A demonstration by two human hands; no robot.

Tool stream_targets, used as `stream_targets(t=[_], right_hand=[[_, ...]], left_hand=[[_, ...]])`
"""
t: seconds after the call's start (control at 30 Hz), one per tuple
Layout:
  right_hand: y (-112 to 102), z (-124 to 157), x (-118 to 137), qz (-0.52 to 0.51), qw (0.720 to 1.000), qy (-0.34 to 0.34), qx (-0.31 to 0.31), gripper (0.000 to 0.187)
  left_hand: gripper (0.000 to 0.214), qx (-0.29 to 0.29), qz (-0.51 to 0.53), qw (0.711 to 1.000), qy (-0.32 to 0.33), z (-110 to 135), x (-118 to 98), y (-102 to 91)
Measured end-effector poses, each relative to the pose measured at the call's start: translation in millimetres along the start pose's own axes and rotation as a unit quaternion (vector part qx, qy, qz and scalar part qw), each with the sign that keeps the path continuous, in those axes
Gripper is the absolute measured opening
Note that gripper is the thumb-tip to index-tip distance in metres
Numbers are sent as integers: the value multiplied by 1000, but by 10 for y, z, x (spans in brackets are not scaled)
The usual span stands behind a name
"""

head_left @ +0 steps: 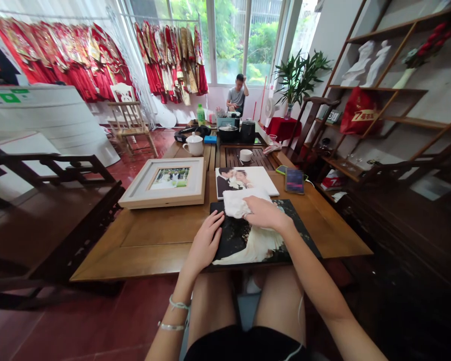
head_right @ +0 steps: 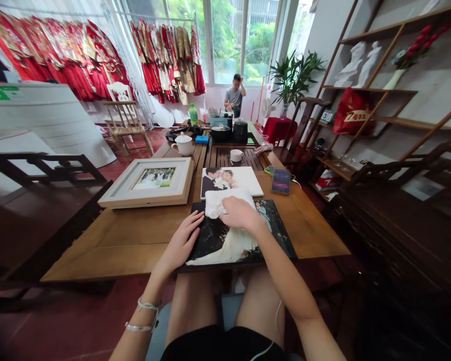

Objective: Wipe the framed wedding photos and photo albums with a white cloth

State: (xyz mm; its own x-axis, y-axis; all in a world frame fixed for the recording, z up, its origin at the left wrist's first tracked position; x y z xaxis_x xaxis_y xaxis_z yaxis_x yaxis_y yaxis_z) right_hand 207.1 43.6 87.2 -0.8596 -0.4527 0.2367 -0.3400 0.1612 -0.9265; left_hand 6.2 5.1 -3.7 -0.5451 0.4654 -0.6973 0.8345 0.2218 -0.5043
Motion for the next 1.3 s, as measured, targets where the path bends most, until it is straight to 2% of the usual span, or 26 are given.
stream_targets(t=[0.13, 0.23, 0.37, 0.47, 0.57, 0.67, 0.77, 0.83, 0.9, 1.03, 1.1, 1.2, 1.3], right_hand=[[-112, 378, -309, 24, 998, 52, -29, 39], [-98, 616, -534, 47, 993, 87, -64, 43], [70, 627, -635, 55, 989, 81, -111, 52], [199, 478, -484, 47, 991, 65, -108, 55], [269, 418, -167, 28, 995, 28, -93, 56], [308, 550, 174, -21, 995, -50, -79, 64], [302, 763, 297, -83, 987, -99, -98, 72], [263, 872, 177, -94, 985, -84, -114, 73], [201, 936, -78, -81, 988, -48, -126, 71], [73, 970, -635, -2, 982, 74, -175, 60], [58, 965, -730, 31, 975, 117, -188, 54], [133, 945, -531, 46, 975, 120, -184, 55], [245, 929, -89, 8, 986, 55, -157, 64]], left_hand=[[40, -1, 7, 1000, -6, -2, -24, -2], [40, -7, 10, 1000, -10, -3, -35, 0], [39, -14, 3, 1000, -10, -3, -39, 5], [40, -12, -2, 1000, -9, -5, -35, 5], [40, -7, -2, 1000, -5, -7, -26, 2], [40, -7, 1, 1000, -2, -8, -17, 3], [40, -8, 3, 1000, -2, -8, -18, 1], [40, -5, 3, 1000, -4, -8, -25, -2], [40, -4, 4, 1000, -7, -9, -32, -6], [39, -11, 12, 1000, -8, -10, -40, -9], [39, -14, 15, 1000, -8, -9, -40, -7], [39, -17, 16, 1000, -10, -7, -34, -4], [39, -18, 14, 1000, -12, -5, -20, -5]])
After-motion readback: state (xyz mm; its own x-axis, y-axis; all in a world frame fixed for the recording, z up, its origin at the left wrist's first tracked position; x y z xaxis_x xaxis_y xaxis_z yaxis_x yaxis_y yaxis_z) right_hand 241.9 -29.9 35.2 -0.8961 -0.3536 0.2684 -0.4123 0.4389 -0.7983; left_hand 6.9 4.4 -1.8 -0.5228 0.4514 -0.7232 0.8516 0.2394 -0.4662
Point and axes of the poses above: each hand's wrist, its own z-axis away from the middle knuckle, its own y-axis out of the palm, x = y × z, the point moved 1 cm from there along -z, towards the middle knuckle, and after that the axes turned 14 degrees about -x, right-handed, at the moved point
